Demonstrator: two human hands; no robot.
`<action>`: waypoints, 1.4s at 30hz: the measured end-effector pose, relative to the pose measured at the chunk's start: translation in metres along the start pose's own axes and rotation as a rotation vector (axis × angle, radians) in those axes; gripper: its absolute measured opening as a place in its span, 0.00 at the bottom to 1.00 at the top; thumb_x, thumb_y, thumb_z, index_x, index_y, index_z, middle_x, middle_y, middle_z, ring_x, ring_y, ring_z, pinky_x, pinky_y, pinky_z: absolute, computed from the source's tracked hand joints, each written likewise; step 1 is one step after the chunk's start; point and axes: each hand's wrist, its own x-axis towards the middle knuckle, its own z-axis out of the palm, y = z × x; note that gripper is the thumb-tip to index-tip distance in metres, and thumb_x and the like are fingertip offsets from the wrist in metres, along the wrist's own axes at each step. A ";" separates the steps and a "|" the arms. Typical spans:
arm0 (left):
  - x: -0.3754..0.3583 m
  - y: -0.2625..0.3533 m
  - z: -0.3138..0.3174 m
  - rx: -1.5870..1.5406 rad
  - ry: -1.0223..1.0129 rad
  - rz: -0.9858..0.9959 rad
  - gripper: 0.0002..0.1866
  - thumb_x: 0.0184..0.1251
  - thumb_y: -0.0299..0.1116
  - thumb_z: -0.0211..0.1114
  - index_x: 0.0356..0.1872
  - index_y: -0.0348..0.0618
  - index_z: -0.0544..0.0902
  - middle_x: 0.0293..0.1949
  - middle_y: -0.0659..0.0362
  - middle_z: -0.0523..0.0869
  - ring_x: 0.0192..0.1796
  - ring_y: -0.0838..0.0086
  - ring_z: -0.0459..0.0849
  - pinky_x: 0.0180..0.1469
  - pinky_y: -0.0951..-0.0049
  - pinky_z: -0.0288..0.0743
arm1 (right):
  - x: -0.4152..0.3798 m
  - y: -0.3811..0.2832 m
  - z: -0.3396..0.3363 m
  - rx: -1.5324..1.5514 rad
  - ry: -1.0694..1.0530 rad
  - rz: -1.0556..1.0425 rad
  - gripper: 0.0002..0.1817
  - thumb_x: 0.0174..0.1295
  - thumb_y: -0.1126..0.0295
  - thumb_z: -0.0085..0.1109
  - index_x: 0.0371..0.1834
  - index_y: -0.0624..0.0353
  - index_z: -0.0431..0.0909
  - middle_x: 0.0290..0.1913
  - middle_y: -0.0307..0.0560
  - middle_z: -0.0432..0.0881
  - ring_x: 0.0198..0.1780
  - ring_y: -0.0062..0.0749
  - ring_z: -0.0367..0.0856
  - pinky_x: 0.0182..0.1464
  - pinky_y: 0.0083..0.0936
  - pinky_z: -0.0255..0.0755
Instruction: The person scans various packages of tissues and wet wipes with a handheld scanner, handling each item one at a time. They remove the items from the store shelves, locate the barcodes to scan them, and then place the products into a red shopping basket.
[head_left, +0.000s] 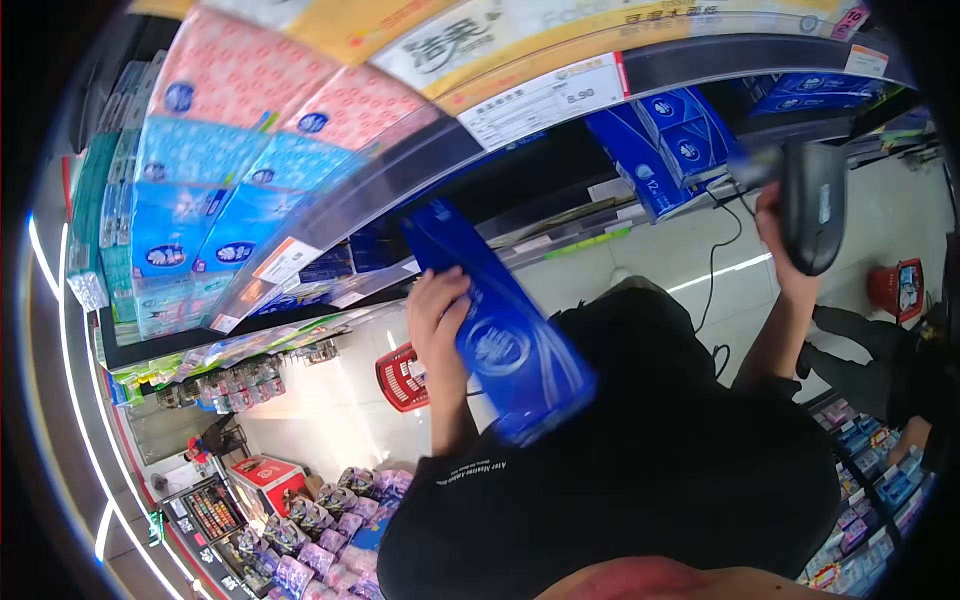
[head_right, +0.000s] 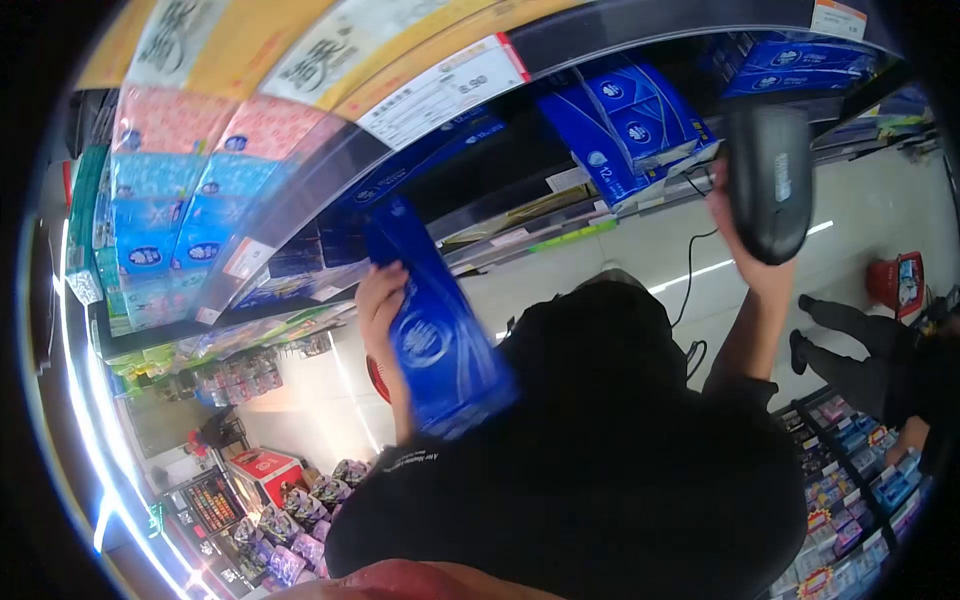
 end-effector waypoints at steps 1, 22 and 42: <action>-0.018 -0.008 -0.009 -0.119 0.054 0.015 0.13 0.55 0.20 0.64 0.42 0.38 0.79 0.47 0.47 0.84 0.53 0.55 0.84 0.62 0.49 0.72 | -0.009 -0.006 0.012 0.022 -0.074 -0.018 0.20 0.55 0.84 0.67 0.52 0.64 0.78 0.48 0.44 0.83 0.47 0.25 0.81 0.49 0.25 0.75; -0.248 0.039 -0.067 -1.405 1.047 -1.238 0.25 0.73 0.44 0.59 0.63 0.40 0.69 0.51 0.56 0.83 0.49 0.67 0.84 0.52 0.63 0.81 | -0.231 -0.098 0.272 -0.092 -0.986 0.342 0.21 0.46 0.61 0.78 0.36 0.63 0.81 0.32 0.50 0.86 0.32 0.31 0.85 0.40 0.29 0.77; -0.367 0.061 -0.152 -1.425 0.633 -1.419 0.30 0.64 0.48 0.65 0.59 0.36 0.72 0.40 0.55 0.84 0.36 0.75 0.85 0.38 0.74 0.80 | -0.280 -0.152 0.311 -0.138 -1.959 0.216 0.16 0.45 0.69 0.70 0.33 0.67 0.78 0.30 0.55 0.83 0.33 0.45 0.83 0.39 0.33 0.74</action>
